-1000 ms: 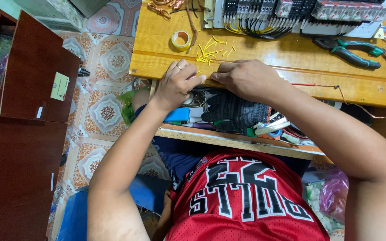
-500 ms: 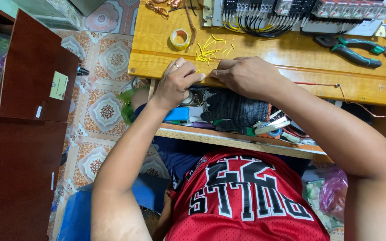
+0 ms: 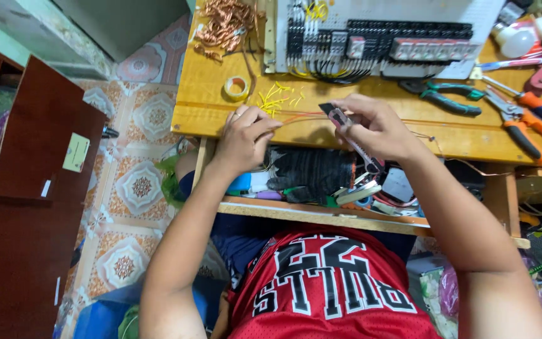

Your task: Stripping and preparing electrical wires for a control panel assembly

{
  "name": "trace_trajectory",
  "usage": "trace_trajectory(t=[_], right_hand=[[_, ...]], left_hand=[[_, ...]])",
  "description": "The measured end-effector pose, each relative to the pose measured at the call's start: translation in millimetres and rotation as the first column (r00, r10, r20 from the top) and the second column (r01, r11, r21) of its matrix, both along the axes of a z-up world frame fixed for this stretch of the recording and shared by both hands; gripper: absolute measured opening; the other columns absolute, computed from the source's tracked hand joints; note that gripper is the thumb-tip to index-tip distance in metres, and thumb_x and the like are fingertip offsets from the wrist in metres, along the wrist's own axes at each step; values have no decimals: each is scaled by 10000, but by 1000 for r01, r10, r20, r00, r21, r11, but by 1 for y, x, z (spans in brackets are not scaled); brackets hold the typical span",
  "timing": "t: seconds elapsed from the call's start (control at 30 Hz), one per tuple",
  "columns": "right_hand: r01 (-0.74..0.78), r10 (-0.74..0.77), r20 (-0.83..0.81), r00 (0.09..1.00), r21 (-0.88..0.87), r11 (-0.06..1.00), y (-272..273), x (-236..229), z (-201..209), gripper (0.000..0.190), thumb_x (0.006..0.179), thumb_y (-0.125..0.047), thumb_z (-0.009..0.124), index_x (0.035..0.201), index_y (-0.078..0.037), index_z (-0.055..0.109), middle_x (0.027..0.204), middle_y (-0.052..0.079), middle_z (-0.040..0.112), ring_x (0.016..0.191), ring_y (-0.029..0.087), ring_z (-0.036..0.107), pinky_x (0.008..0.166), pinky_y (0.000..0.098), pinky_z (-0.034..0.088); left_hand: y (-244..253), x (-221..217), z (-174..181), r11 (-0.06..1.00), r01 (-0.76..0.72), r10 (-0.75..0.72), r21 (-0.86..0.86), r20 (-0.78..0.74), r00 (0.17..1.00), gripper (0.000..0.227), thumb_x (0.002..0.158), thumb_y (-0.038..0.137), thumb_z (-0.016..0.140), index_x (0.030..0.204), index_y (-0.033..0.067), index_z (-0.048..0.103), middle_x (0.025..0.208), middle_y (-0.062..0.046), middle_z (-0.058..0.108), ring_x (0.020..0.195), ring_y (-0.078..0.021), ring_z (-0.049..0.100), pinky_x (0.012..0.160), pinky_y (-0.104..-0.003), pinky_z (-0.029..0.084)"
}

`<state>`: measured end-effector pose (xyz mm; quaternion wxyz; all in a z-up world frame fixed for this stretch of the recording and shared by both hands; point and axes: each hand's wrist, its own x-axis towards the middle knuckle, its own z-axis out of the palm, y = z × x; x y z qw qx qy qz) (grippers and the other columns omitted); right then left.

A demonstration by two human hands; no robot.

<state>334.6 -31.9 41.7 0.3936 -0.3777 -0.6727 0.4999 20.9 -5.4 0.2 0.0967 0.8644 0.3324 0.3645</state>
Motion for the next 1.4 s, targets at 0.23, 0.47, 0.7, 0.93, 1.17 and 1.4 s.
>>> trace_trajectory(t=[0.23, 0.47, 0.7, 0.93, 1.17, 1.4], right_hand=[[-15, -113, 301, 947, 394, 919, -25, 10, 26, 546, 867, -81, 737, 1397, -10, 627, 1048, 177, 688, 990, 395, 690, 901, 480, 510], [13, -72, 236, 969, 240, 971, -39, 23, 38, 390, 891, -21, 747, 1270, 46, 680, 1016, 182, 718, 802, 283, 742, 729, 393, 587], [-46, -109, 461, 881, 312, 949, -51, 65, 58, 319, 894, -67, 700, 1200, 25, 710, 1040, 251, 729, 942, 494, 694, 850, 551, 517], [156, -575, 559, 597, 622, 767, -29, 220, 17, 311, 1055, -17, 765, 1362, 23, 733, 1274, 215, 728, 1138, 370, 647, 970, 457, 479], [92, -794, 578, 188, 794, 600, 12, 287, -36, 500, 912, -37, 848, 1411, -26, 828, 1230, 204, 689, 988, 377, 675, 889, 419, 547], [195, -851, 412, 326, 851, 487, 4, 216, -11, 437, 910, 7, 806, 1344, 33, 759, 1195, 240, 666, 1024, 409, 649, 915, 471, 512]], left_hand=[[-18, 88, 33, 969, 112, -14, -218, 409, 912, 344, 907, 388, 798, 1167, 175, 723, 932, -22, 719, 824, -216, 702, 663, -338, 534], [-14, 114, 16, 869, 71, 163, -490, 419, 893, 76, 851, 261, 831, 851, 211, 773, 700, 21, 719, 614, -124, 646, 541, -235, 472], [20, 43, 49, 858, -161, 472, -488, 623, 624, 146, 982, 78, 648, 861, 158, 661, 757, 19, 616, 674, -102, 627, 545, -190, 487], [14, -15, 40, 847, -154, 508, -508, 691, 514, 155, 964, 188, 748, 930, 86, 637, 781, -23, 626, 652, -68, 587, 424, -190, 422], [-18, 34, 44, 859, -102, 432, -502, 602, 672, 110, 946, 172, 734, 903, 83, 687, 844, -40, 690, 781, -133, 617, 702, -266, 530], [-32, 55, 38, 875, -76, 357, -478, 533, 767, 153, 951, 220, 727, 857, 99, 714, 818, -6, 743, 735, -80, 647, 688, -241, 511]])
